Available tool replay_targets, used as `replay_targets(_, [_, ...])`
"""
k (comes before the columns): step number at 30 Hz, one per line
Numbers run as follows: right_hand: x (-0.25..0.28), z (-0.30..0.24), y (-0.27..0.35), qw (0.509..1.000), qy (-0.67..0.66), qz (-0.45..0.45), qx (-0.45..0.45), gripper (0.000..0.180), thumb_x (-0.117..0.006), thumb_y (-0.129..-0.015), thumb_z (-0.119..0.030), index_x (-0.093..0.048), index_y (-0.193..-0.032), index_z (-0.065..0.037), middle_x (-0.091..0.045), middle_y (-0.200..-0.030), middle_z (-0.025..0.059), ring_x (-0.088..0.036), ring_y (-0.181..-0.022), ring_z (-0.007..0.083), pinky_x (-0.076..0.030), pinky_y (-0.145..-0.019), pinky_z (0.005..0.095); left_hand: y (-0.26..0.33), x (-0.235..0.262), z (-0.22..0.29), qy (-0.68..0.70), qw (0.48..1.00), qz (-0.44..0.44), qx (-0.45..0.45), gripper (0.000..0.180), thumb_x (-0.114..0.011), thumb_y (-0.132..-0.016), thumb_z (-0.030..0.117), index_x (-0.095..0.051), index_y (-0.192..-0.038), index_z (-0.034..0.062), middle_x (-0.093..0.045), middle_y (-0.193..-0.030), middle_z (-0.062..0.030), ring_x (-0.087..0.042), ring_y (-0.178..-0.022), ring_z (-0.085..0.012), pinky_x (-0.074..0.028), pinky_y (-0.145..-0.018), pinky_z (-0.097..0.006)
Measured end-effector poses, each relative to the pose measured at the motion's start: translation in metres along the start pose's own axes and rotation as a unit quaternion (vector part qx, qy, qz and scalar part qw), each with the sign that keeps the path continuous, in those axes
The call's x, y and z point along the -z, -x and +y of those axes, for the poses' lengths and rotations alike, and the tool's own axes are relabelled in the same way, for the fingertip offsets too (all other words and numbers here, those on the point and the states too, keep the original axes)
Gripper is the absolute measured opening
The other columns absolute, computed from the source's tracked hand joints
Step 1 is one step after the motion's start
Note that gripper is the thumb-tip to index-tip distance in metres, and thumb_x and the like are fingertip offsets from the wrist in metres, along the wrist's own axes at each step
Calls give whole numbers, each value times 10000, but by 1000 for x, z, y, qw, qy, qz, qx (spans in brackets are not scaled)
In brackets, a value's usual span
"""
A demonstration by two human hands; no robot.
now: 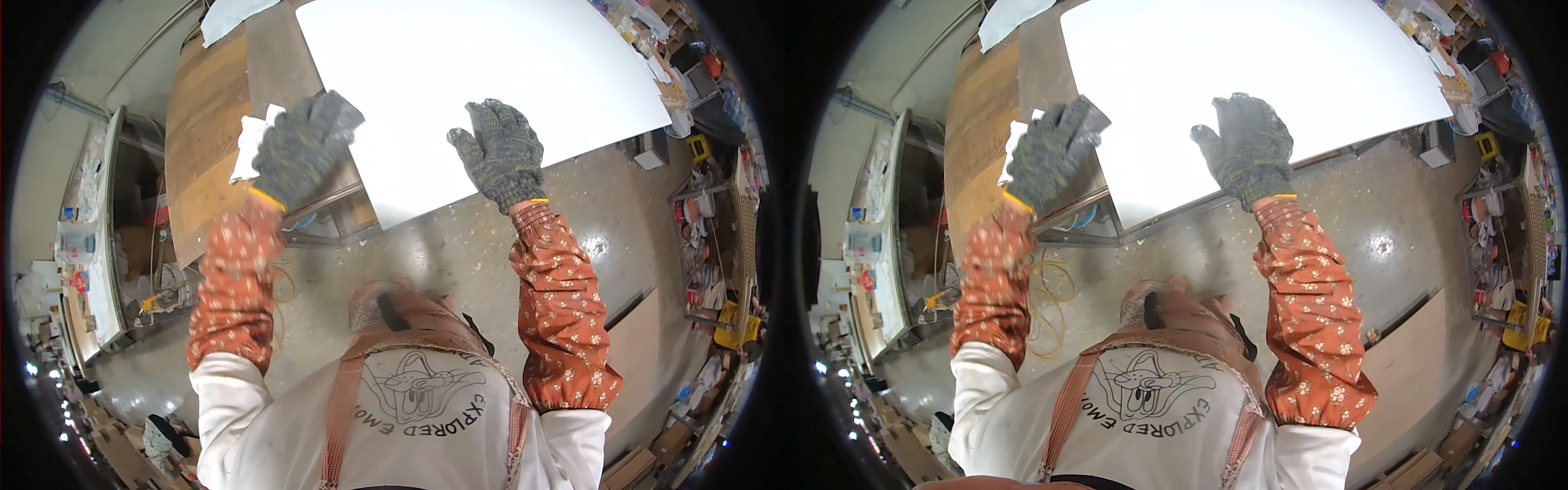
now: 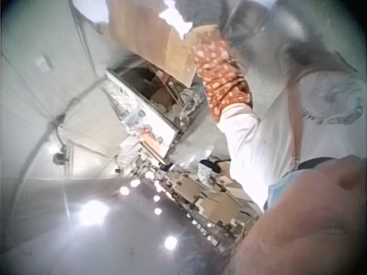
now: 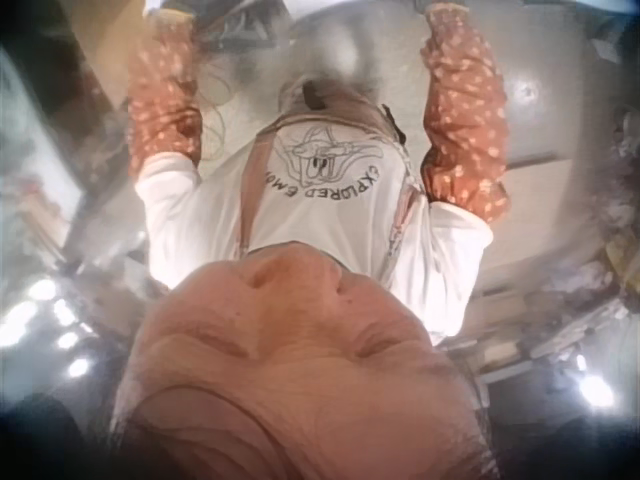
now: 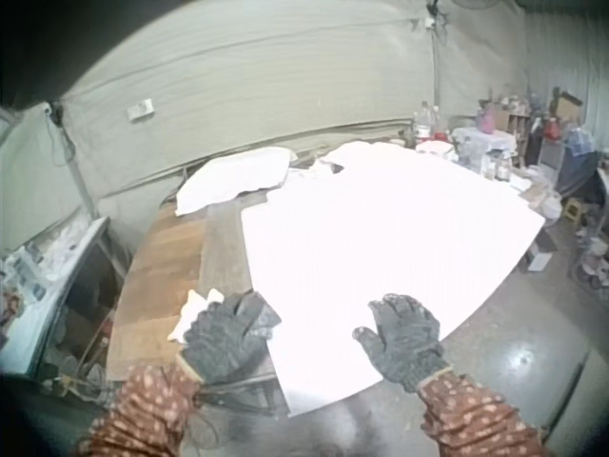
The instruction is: The person wipes white panels with a cloth and sands the edges using a sanding block.
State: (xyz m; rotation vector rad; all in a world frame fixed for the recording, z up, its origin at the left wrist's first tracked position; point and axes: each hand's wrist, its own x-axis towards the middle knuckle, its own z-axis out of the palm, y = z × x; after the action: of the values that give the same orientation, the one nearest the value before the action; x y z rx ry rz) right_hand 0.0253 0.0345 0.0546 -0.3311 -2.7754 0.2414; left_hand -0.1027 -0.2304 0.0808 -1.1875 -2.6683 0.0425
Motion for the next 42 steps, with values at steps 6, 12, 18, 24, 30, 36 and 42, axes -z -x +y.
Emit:
replay_targets(6, [9, -5, -1, 999, -11, -13, -48, 541, -591, -892, -488, -583, -1274, -105, -556, -1320, 114, -474, -1287, 288, -383, -1085, 447, 39, -1, 17, -56, 988, 76, -125, 617, -557, -920, 347, -402, -1462, 96, -492, -1342, -230, -541, -1146, -384, -459, -932, -465])
replay_targets(12, [1, -3, 4, 999, 13, 4, -30, 545, -506, -932, -511, -565, -1298, -111, -538, -1354, 91, -463, -1290, 279, -369, -1092, 440, -12, 22, 1, -16, 999, -37, -18, 553, -486, -949, 341, -421, -1419, 59, -515, -1338, -186, -550, -1109, -385, -463, -914, -467])
replay_targets(18, [2, 1, 0, 998, 0, -41, -48, 580, -454, -944, -541, -515, -1351, -134, -473, -1425, 86, -398, -1342, 254, -324, -1125, 418, 43, 2, 1, -60, 991, -10, -123, 551, -539, -913, 239, -442, -1434, 87, -452, -1418, -206, -513, -1188, -385, -438, -945, -439])
replay_targets(24, [5, -5, 5, 999, 9, -34, -38, 614, -376, -967, -555, -484, -1381, -115, -481, -1417, 88, -402, -1342, 250, -297, -1138, 396, 6, 7, -18, -63, 993, -97, -34, 511, -539, -910, 212, -465, -1414, 169, -453, -1423, -177, -513, -1185, -389, -434, -961, -463])
replay_targets(30, [20, -3, 1, 991, 35, -116, -58, 616, -317, -986, -546, -436, -1425, -130, -408, -1490, 71, -355, -1387, 228, -263, -1157, 375, 29, 11, 6, -98, 988, -78, -90, 612, -589, -878, 192, -401, -1450, 77, -400, -1473, -179, -450, -1275, -353, -430, -979, -457])
replay_targets(36, [14, -4, 0, 991, 44, -112, -58, 622, -291, -998, -539, -395, -1454, -128, -379, -1511, 77, -325, -1407, 226, -238, -1171, 369, 12, 5, -7, -131, 972, -173, -90, 456, -530, -908, 115, -504, -1360, 170, -364, -1508, -159, -467, -1263, -346, -453, -947, -446])
replay_targets(42, [1, 0, 5, 997, 13, -63, -46, 625, -297, -992, -541, -417, -1442, -125, -384, -1512, 88, -323, -1411, 243, -211, -1180, 392, 12, 31, 14, -81, 989, -82, -91, 548, -526, -952, 301, -402, -1457, 128, -465, -1421, -152, -475, -1246, -334, -412, -995, -468])
